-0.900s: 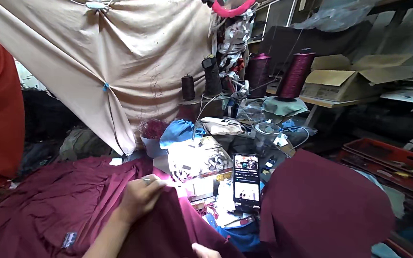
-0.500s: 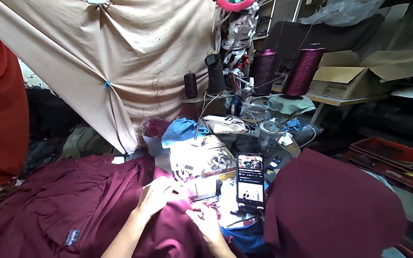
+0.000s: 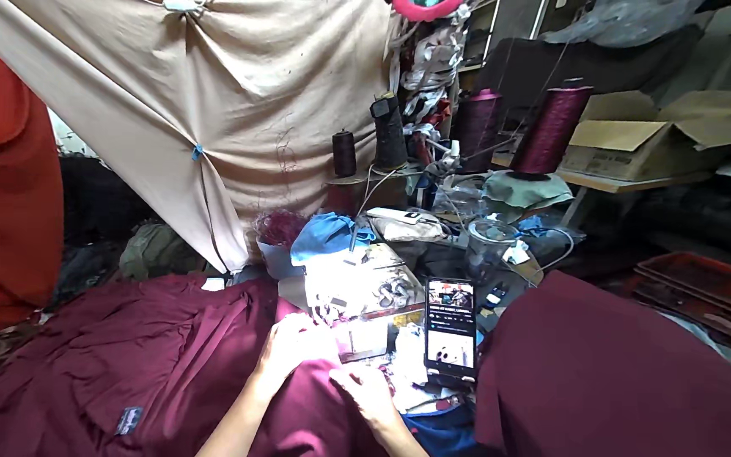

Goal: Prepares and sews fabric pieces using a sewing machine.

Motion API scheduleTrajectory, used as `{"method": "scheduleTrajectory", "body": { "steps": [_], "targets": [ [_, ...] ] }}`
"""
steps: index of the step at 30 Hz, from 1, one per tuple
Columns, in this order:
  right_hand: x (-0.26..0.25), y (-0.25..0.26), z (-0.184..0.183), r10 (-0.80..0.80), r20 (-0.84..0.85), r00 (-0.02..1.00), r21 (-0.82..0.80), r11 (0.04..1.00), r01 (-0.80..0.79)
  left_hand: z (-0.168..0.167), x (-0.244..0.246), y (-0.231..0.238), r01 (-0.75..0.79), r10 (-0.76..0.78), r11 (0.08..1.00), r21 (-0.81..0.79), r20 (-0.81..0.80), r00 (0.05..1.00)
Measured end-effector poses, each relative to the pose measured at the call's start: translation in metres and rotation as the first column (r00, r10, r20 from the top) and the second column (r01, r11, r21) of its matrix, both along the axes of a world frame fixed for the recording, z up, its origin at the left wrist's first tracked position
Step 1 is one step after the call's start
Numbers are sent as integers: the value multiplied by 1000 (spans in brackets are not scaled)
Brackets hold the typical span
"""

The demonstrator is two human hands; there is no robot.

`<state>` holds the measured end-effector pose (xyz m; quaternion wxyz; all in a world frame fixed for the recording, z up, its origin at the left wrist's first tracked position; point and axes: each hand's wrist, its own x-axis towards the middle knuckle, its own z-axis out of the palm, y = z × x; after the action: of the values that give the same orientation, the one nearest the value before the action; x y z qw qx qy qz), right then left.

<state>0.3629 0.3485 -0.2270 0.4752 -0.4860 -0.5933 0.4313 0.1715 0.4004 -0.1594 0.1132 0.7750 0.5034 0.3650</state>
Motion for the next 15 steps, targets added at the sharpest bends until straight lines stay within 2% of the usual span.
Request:
{"method": "scheduleTrajectory", "body": {
  "steps": [6, 15],
  "targets": [
    [4, -22, -10, 133, -125, 983, -76, 987, -143, 3, 7, -17, -44, 47, 995, -84, 30, 998],
    [2, -22, -5, 111, -148, 983, -106, 986, -128, 6, 11, -10, -131, 141, 976, -175, 43, 989]
  ]
}}
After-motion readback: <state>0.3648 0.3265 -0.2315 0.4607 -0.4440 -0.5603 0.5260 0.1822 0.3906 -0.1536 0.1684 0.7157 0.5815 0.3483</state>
